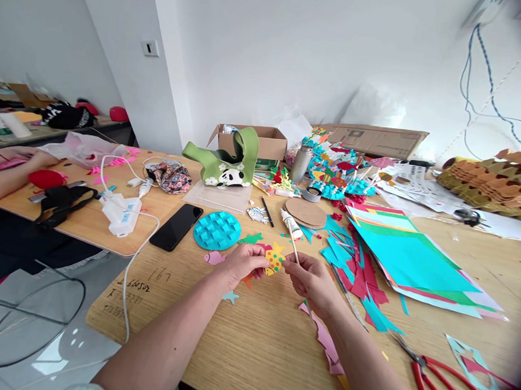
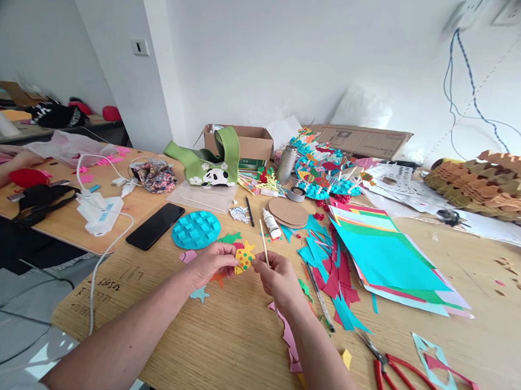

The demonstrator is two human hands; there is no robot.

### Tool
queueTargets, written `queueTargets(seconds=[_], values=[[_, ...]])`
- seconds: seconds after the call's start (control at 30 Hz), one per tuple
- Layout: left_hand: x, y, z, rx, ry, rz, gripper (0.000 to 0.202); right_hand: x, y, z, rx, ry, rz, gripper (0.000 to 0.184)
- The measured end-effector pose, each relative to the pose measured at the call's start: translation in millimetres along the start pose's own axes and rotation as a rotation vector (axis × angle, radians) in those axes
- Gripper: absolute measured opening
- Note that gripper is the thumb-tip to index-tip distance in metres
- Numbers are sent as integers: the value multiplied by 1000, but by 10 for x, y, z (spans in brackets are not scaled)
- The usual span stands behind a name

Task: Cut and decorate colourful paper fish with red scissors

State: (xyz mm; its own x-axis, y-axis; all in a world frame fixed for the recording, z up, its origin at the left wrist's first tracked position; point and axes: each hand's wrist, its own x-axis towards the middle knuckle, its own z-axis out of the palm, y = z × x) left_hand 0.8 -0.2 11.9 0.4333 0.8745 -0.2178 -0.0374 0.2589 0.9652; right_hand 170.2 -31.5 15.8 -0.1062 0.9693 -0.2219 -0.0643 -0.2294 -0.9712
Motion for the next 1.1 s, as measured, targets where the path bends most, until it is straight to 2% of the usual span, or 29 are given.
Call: queueTargets(seconds=[0.57, 0.93, 1.1], values=[[6, 8, -22, -71, 11, -6, 14, -10, -36, 8, -18, 2, 17, 30], [-29, 19, -19, 18, -105, -38, 15, -20, -46, 6, -18, 1, 1, 31], [-43, 36, -13, 43, -104, -49, 18, -5, -16, 1, -93, -13, -32, 30]])
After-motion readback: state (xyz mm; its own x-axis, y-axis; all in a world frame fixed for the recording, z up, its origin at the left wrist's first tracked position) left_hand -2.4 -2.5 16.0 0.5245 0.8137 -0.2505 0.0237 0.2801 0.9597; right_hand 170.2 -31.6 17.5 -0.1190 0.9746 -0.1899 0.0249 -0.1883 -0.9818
